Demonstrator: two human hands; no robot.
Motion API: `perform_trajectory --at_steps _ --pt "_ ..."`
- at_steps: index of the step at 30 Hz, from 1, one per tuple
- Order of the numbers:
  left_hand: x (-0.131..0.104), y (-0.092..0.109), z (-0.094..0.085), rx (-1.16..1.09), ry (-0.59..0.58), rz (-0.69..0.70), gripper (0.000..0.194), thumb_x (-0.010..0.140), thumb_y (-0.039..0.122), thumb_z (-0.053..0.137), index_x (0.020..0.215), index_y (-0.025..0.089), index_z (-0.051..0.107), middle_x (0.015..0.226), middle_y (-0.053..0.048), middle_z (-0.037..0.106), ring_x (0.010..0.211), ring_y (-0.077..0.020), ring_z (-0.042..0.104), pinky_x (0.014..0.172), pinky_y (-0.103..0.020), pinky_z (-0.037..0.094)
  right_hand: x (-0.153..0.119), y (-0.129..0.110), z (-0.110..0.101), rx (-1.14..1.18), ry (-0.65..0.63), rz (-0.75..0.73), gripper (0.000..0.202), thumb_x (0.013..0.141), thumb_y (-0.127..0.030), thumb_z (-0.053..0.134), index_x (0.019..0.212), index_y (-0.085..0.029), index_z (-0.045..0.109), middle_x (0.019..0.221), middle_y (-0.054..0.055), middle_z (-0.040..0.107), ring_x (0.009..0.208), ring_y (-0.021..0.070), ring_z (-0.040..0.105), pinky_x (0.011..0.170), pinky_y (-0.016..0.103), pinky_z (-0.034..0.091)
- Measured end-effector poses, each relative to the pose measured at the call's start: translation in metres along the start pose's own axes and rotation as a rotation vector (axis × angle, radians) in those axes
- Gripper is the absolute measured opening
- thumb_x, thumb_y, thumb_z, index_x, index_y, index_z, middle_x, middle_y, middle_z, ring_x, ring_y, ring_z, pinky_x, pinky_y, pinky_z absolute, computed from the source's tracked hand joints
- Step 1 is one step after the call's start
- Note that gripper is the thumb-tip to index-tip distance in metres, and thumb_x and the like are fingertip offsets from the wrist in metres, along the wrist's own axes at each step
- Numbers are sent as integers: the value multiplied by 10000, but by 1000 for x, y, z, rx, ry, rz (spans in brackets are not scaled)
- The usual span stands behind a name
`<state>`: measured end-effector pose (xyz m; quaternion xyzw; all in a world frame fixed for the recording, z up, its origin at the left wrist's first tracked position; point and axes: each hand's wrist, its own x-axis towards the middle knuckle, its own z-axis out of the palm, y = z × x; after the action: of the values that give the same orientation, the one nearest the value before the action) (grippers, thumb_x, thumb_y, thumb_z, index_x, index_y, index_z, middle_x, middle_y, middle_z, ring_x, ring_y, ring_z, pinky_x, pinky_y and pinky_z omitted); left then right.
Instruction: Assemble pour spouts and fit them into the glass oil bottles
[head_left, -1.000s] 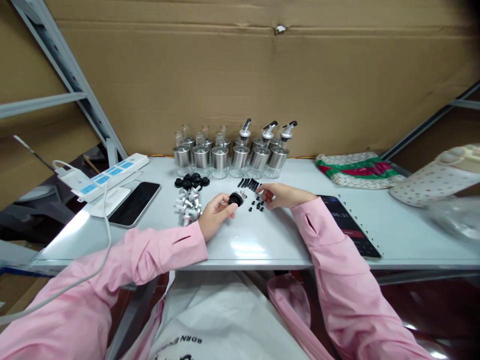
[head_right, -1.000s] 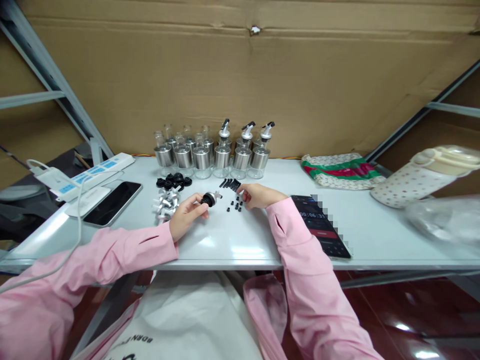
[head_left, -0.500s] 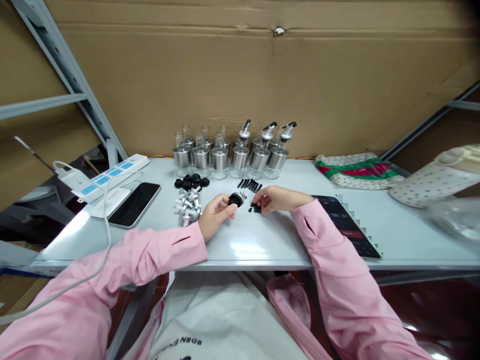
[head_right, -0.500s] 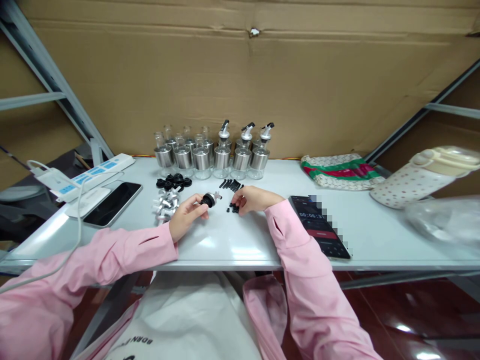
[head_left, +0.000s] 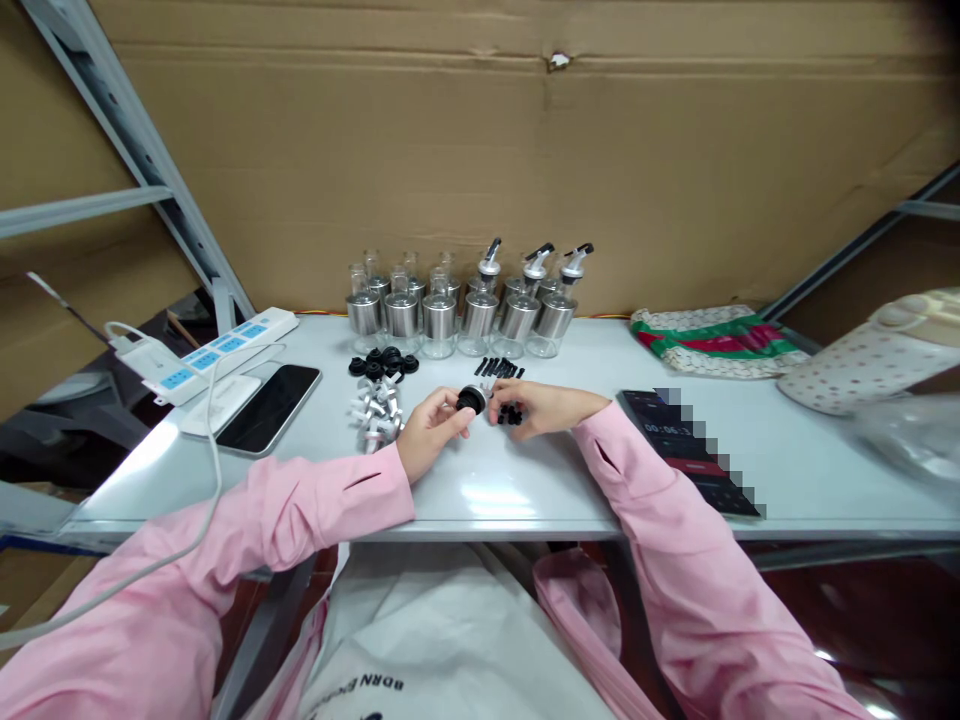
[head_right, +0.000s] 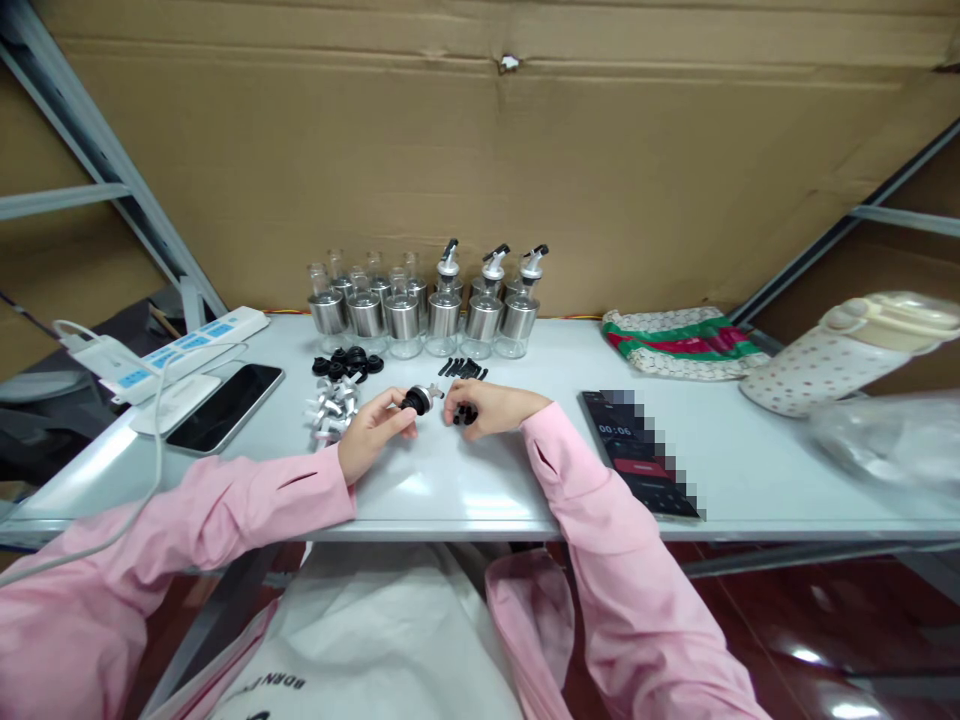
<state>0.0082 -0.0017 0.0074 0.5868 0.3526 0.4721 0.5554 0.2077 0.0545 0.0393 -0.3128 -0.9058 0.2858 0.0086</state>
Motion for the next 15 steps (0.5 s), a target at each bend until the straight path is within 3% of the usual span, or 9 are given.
perform_trajectory --at_steps 6,15 --pt "0 1 1 0 10 0 354 668 460 645 689 160 458 761 22 529 562 -53 507 600 -211 407 2 4 4 28 53 34 163 643 -109 572 799 -126 617 858 32 495 741 120 484 729 257 413" --pt "0 0 1 -5 12 1 355 667 461 646 684 164 453 733 25 533 556 -57 503 600 -213 404 -3 7 1 47 69 95 171 619 -118 594 786 -141 615 839 27 530 709 114 484 681 255 418"
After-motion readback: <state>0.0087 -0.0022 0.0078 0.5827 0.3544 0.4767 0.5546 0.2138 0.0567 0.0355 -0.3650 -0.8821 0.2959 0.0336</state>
